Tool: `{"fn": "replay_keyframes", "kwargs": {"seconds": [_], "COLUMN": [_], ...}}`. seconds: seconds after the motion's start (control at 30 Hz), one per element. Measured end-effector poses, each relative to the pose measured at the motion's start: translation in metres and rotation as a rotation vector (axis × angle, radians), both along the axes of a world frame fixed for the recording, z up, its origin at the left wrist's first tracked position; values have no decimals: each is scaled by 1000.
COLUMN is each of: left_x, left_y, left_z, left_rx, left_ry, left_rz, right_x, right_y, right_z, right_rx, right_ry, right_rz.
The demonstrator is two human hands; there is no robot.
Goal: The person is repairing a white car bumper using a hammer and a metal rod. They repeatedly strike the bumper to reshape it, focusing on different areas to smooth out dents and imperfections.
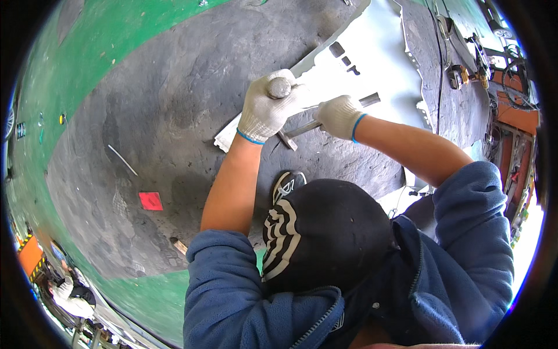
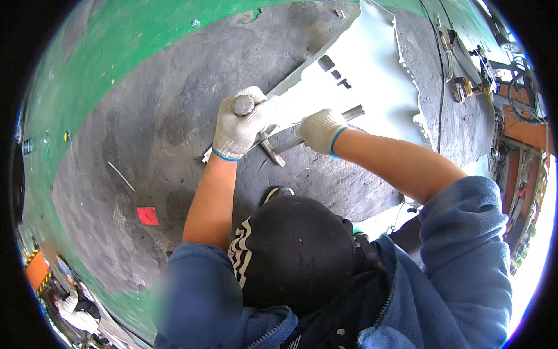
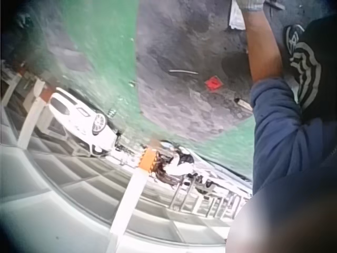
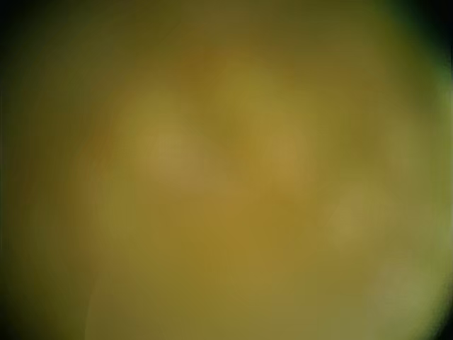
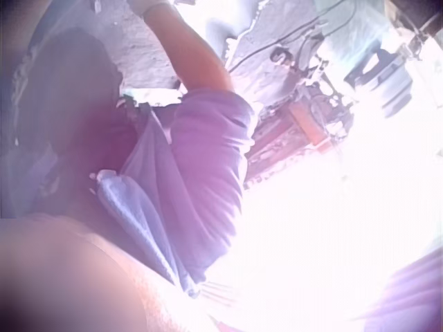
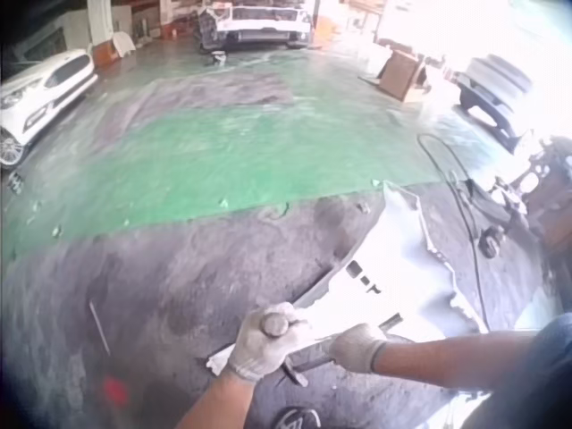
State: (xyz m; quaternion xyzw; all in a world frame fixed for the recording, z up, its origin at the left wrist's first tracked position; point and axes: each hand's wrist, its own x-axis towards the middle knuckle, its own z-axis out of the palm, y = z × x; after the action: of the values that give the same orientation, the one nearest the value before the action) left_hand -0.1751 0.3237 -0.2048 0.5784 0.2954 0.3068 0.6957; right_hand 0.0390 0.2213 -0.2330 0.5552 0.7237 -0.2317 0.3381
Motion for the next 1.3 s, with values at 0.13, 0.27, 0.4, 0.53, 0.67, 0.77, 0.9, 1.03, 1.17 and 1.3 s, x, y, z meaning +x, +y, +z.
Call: {"fn": "replay_keyframes", "kwargs": {"seconds": [0.13, 0.27, 0.4, 0.53, 0.67, 0.77, 0.9, 1.03, 1.17, 1.3], "left_x": [-2, 4, 8, 3, -3, 2, 2, 2, 0, 3], "left_y": [-8, -4, -6, -2, 5, 0, 0, 3, 3, -1], "left_z": [-2, 14, 5, 7, 7, 11, 7, 9, 11, 6], "left_rx": [63, 59, 113, 11, 59, 60, 56, 34, 18, 61], "left_ry": [2, -54, -21, -15, 19, -51, -83, -51, -1, -39], "left_rz": [11, 14, 14, -36, -54, -23, -13, -60, -84, -79], "right_x": [-10, -12, -11, -16, -19, -19, -20, -15, -22, -25], "right_y": [0, 25, 5, 6, 22, 1, 10, 4, 23, -3], "right_z": [28, 23, 25, 27, 27, 23, 30, 25, 28, 27], "right_rx": [-182, -103, -107, -64, -127, -115, -138, -47, -84, -84], "right_ry": [47, -10, 35, 53, 10, 44, 47, 85, -11, 68], "right_rz": [88, -21, 23, -59, -63, -104, -100, -45, -18, -45]}}
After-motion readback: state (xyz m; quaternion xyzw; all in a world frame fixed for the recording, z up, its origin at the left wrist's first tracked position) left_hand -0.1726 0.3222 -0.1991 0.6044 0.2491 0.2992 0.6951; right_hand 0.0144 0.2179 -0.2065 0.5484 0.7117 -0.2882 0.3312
